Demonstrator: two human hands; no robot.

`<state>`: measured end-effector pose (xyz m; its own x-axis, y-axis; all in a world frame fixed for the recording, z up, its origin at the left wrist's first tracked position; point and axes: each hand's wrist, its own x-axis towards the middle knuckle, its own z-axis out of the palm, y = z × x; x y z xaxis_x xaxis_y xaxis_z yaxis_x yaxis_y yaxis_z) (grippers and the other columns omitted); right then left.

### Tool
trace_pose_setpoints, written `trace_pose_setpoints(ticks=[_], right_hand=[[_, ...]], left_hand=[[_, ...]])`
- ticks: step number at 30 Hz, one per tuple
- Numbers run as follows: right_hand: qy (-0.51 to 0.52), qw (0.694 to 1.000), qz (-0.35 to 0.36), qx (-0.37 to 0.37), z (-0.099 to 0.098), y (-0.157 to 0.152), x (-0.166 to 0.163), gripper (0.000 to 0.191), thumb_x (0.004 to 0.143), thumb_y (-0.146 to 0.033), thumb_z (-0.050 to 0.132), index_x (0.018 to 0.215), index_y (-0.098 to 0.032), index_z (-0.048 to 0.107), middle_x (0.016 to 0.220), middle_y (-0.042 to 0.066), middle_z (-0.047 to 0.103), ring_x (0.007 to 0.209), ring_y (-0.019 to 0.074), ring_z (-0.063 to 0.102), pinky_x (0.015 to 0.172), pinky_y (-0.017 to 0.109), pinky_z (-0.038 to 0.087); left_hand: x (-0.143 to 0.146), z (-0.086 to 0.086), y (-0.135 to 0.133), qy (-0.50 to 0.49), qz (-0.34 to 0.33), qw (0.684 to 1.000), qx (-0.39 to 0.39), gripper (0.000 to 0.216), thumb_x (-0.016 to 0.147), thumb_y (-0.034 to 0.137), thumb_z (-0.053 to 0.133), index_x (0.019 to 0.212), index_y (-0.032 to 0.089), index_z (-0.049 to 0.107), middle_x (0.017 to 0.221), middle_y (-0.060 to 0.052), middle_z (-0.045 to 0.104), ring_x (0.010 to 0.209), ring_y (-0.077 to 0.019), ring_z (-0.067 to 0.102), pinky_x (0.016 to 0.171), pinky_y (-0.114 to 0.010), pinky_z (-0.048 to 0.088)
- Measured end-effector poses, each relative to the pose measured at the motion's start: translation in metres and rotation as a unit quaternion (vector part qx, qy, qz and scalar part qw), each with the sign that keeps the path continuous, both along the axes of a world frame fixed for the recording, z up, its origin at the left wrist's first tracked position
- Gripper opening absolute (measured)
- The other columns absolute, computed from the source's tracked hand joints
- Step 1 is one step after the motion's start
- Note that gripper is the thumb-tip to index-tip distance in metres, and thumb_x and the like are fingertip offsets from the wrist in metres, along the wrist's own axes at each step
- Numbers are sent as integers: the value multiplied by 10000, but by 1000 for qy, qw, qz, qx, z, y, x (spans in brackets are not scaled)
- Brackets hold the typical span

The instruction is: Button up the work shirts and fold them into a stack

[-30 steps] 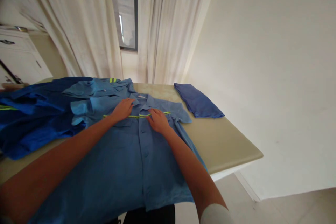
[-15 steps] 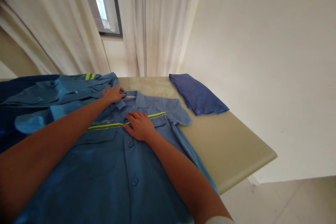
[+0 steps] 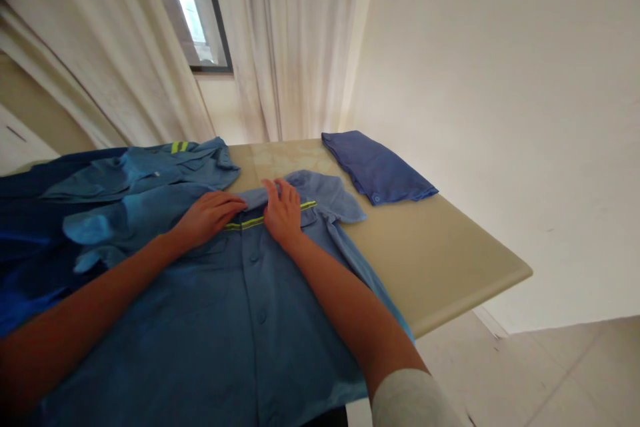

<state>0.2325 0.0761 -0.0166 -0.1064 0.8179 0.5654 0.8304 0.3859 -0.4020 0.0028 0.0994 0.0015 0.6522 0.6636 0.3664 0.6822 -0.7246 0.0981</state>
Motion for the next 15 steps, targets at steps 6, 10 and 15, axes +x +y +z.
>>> trace_pose_setpoints(ticks=[6, 10, 15], right_hand=[[-99, 994, -12, -48, -4, 5, 10, 487, 974, -117, 471, 1396, -264, 664, 1533, 95, 555, 1378, 300, 464, 1151, 461, 355], [-144, 982, -39, -118, -5, 11, 20, 535, 985, -138, 421, 1485, -225, 591, 1562, 82, 558, 1396, 266, 488, 1175, 427, 347], [-168, 973, 11, -160, -12, 16, 23, 622, 991, -193, 414, 1611, -222, 439, 1666, 68, 436, 1505, 233, 420, 1270, 445, 228]], left_hand=[[-8, -21, -12, -41, 73, 996, 38, 521, 975, 412, 540, 1441, 193, 621, 1430, -145, 667, 1316, -319, 602, 1149, -486, 423], [-14, -18, -11, -13, 125, 992, 19, 477, 1000, 356, 445, 1404, 228, 665, 1404, -117, 697, 1296, -317, 623, 1134, -511, 412], [-12, -20, -9, 6, 183, 983, 4, 512, 1022, 440, 417, 1390, 204, 685, 1477, -142, 641, 1325, -353, 591, 1108, -524, 426]])
